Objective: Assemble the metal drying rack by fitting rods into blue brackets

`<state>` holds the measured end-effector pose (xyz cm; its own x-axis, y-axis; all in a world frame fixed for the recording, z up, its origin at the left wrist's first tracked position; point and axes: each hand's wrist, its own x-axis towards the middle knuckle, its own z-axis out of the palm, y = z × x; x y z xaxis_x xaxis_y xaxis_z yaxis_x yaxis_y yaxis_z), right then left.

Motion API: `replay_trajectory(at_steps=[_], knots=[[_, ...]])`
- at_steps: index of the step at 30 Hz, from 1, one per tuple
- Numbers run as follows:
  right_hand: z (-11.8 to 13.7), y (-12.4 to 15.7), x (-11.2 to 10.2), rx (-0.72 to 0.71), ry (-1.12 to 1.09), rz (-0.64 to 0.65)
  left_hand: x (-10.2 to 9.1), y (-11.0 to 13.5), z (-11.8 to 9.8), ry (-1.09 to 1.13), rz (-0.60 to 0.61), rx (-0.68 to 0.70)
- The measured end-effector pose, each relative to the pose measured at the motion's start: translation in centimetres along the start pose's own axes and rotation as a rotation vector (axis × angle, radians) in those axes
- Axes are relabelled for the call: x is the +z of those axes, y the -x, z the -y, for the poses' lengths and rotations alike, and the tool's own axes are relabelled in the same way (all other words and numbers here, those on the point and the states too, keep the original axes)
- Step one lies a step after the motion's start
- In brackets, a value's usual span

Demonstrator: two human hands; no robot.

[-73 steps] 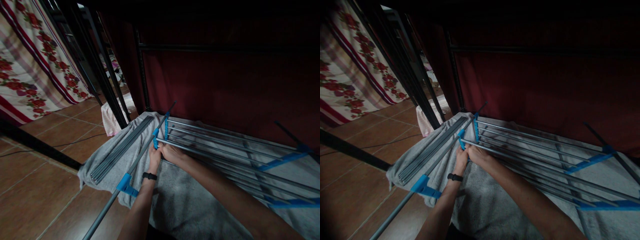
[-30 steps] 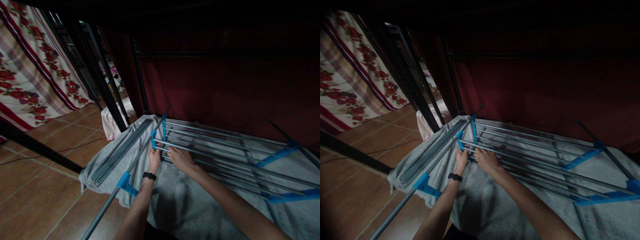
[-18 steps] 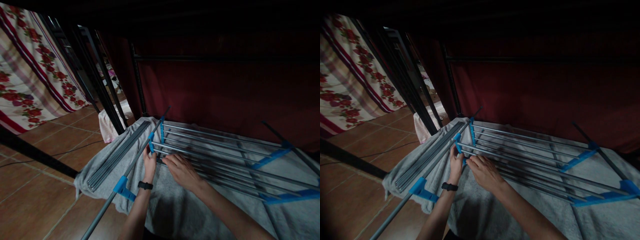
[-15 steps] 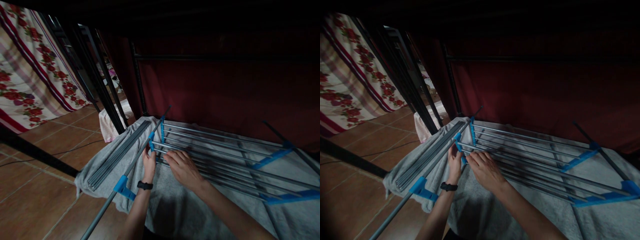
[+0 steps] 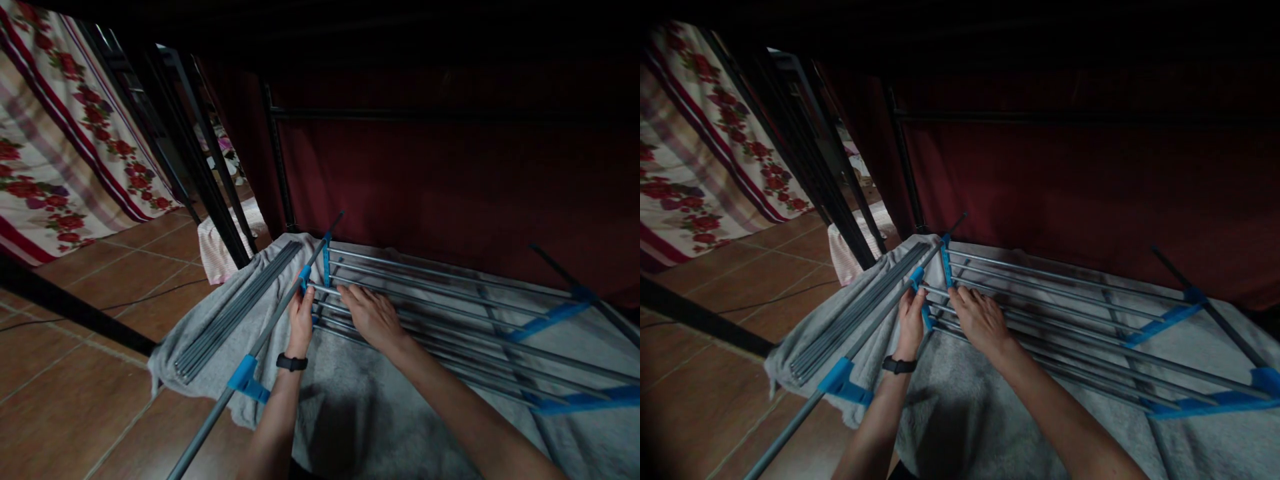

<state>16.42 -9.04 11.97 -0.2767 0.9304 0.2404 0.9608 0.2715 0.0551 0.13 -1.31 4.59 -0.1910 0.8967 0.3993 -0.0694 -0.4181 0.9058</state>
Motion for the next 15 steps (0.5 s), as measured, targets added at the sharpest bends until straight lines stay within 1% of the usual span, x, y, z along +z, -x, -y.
replay_trajectory(at_steps=[3, 9, 15], knots=[[-0.09, -0.06, 0.1, -0.002, 0.017, -0.003, 0.21, 0.1, 0.53, -0.029, -0.028, 0.006], [-0.18, -0.31, -0.11, -0.003, 0.029, 0.044, 0.3, 0.43, 0.85, -0.101, -0.064, -0.057], [-0.02, -0.38, -0.08, 0.016, 0.019, 0.058, 0.35, 0.39, 0.77, -0.153, -0.078, -0.031]])
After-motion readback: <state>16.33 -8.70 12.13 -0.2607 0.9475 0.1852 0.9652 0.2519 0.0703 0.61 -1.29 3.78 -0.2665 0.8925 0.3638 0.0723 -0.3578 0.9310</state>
